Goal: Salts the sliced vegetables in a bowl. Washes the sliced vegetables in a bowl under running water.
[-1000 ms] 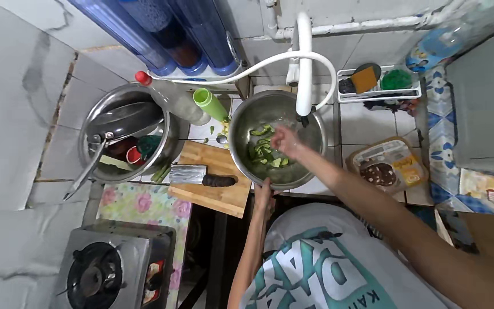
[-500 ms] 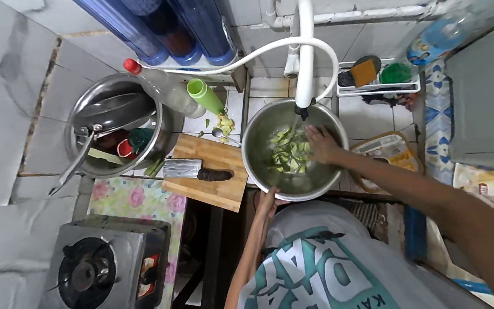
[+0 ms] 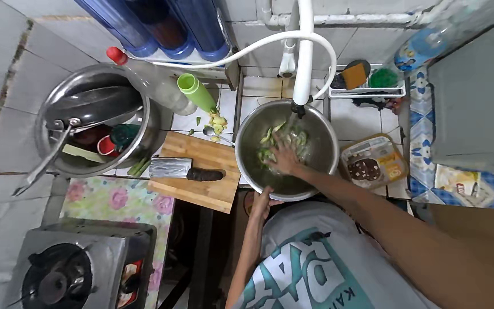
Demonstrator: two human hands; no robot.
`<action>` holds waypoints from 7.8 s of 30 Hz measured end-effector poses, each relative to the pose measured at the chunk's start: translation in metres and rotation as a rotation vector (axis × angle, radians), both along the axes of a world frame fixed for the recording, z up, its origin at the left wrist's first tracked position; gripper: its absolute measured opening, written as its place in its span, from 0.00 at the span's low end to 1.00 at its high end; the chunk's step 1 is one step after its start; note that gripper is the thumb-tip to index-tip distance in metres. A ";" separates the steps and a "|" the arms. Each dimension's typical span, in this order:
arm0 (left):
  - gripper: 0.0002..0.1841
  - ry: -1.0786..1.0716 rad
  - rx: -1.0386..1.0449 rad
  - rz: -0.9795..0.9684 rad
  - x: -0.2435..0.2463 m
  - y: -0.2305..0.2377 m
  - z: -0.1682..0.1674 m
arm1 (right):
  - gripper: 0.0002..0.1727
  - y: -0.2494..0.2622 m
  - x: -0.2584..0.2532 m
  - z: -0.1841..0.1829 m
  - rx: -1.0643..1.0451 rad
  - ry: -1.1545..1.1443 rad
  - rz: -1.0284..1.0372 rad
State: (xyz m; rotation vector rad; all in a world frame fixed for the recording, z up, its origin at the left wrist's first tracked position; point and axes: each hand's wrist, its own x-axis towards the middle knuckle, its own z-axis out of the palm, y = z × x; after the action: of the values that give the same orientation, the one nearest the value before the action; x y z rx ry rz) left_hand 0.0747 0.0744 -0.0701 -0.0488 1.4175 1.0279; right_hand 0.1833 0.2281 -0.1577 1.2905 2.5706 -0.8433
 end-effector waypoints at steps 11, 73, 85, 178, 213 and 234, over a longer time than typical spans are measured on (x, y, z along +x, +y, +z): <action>0.20 -0.004 0.016 -0.009 -0.003 -0.007 -0.007 | 0.38 0.014 0.040 0.002 -0.084 0.034 0.548; 0.20 -0.057 0.054 0.038 -0.022 -0.022 0.001 | 0.25 0.147 -0.057 0.159 -0.648 1.510 -1.142; 0.21 -0.082 0.046 0.009 -0.029 -0.021 0.003 | 0.28 0.001 0.012 0.054 -0.451 0.474 -0.092; 0.21 0.043 -0.023 0.015 -0.018 -0.018 -0.005 | 0.31 0.032 0.016 -0.011 0.050 0.030 0.382; 0.20 -0.012 0.020 0.092 -0.006 -0.015 -0.001 | 0.30 0.015 -0.008 0.001 0.088 -0.129 -0.063; 0.20 0.034 0.020 0.032 -0.019 -0.011 0.002 | 0.41 0.026 -0.007 -0.004 -0.092 -0.130 0.144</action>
State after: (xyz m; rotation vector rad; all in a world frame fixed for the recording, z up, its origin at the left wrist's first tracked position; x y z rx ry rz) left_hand 0.0559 0.0632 -0.0681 -0.0399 1.4410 1.0735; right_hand 0.1768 0.2541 -0.1621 1.0831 2.4586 -0.8115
